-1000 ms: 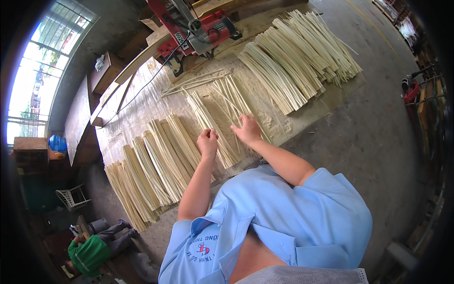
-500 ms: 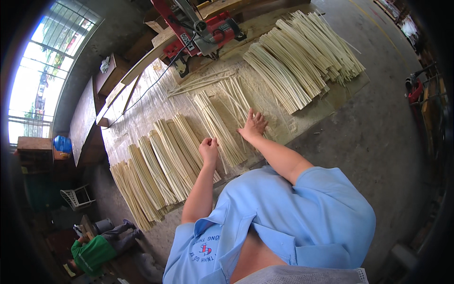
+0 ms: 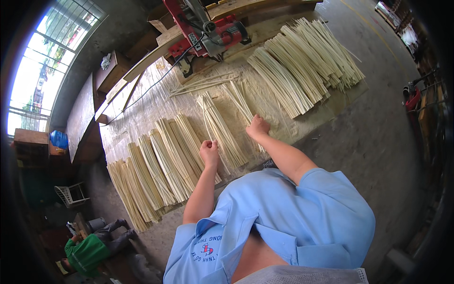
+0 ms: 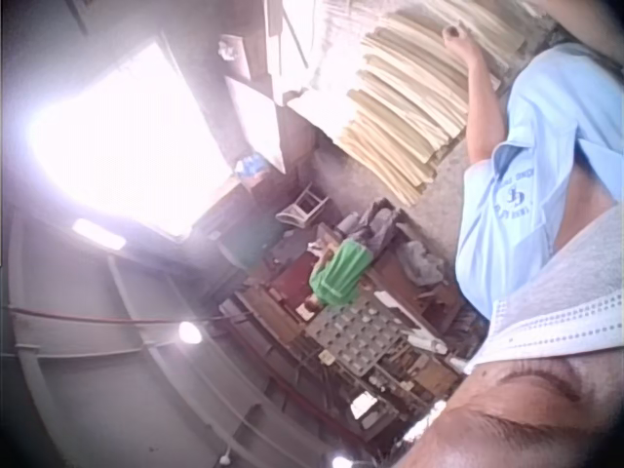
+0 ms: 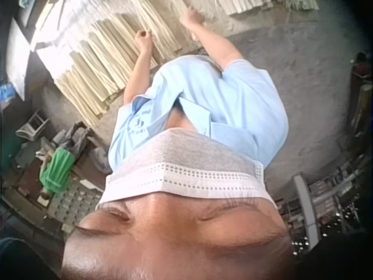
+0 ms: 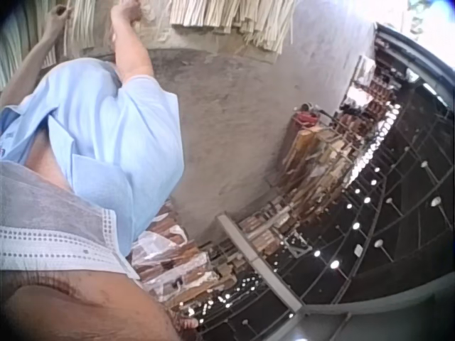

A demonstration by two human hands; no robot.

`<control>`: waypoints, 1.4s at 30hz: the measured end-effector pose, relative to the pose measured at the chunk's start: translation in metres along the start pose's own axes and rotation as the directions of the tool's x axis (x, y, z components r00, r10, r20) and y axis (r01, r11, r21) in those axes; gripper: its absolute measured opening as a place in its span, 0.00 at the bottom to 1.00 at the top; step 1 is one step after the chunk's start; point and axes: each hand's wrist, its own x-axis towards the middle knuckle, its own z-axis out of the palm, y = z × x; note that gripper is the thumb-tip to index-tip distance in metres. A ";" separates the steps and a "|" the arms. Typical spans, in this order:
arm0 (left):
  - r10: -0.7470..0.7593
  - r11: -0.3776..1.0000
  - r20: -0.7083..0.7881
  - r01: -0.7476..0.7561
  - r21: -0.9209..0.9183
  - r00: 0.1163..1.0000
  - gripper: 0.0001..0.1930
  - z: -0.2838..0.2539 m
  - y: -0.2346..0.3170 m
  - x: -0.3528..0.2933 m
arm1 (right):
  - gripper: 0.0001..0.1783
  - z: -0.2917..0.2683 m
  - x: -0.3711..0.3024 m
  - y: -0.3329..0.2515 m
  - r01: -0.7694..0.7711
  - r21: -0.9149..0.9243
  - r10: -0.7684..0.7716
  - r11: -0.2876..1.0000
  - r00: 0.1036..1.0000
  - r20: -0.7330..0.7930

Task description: The person gathers and aligns thin bamboo strips on a work surface, then separates them into smaller bundles by hand. The person repeatedly picks up bundles, splits them, and places them back on the table.

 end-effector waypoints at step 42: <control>0.062 0.928 0.337 0.070 -0.366 0.939 0.21 0.015 0.042 -0.003 | 0.11 -0.045 0.031 0.050 -0.074 0.701 -0.173 0.710 0.946 0.276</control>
